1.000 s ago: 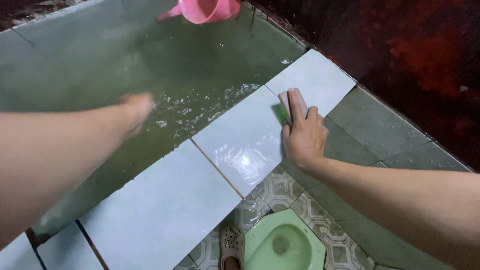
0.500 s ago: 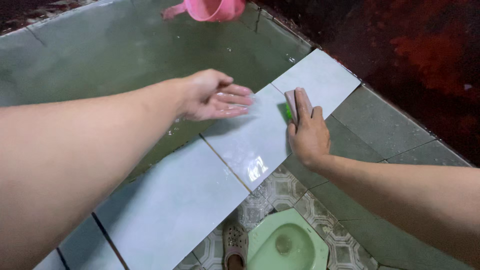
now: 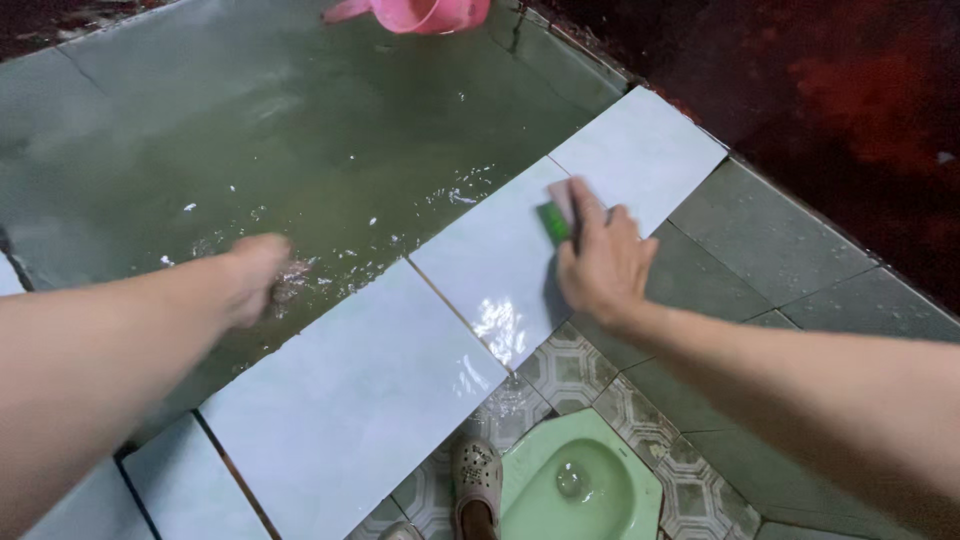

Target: The person scrubs white tiles along the edge of a water-filled basin using a green brush. They repeatedly wet the brush in the basin and scrub the tiles. The person also moves a blue basket containing toiletries aside and then returns it to the edge of the basin.

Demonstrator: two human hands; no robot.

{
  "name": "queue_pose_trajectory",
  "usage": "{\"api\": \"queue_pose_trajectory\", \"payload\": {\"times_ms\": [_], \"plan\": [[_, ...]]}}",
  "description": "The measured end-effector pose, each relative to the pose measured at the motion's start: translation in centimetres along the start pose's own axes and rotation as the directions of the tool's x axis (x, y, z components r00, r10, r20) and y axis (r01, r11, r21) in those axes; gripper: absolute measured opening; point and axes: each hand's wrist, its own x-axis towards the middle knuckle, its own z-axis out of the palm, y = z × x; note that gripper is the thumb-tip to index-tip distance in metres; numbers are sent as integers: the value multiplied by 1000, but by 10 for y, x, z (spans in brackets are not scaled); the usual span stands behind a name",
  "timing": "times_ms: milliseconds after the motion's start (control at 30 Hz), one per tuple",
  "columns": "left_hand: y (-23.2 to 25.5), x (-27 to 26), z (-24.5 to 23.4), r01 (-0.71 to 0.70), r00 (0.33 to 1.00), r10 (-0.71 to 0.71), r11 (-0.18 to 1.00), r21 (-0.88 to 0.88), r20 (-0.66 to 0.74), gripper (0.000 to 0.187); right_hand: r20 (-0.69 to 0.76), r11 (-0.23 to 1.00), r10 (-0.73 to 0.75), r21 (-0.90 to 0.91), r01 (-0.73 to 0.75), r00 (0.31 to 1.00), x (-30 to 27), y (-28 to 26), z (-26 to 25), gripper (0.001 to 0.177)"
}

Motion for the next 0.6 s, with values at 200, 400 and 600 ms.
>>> {"api": "queue_pose_trajectory", "payload": {"times_ms": [200, 400, 600], "plan": [[15, -34, 122, -549, 835, 461, 733, 402, 301, 56, 146, 934, -349, 139, 330, 926, -60, -45, -5, 61], [6, -86, 154, -493, 849, 323, 203, 846, 417, 113, 197, 993, 118, -50, -110, 973, 57, 57, -26, 55], [10, -124, 159, -382, 922, 98, 88, 920, 374, 151, 166, 983, 112, -160, -85, 980, 47, 77, -10, 57]]}}
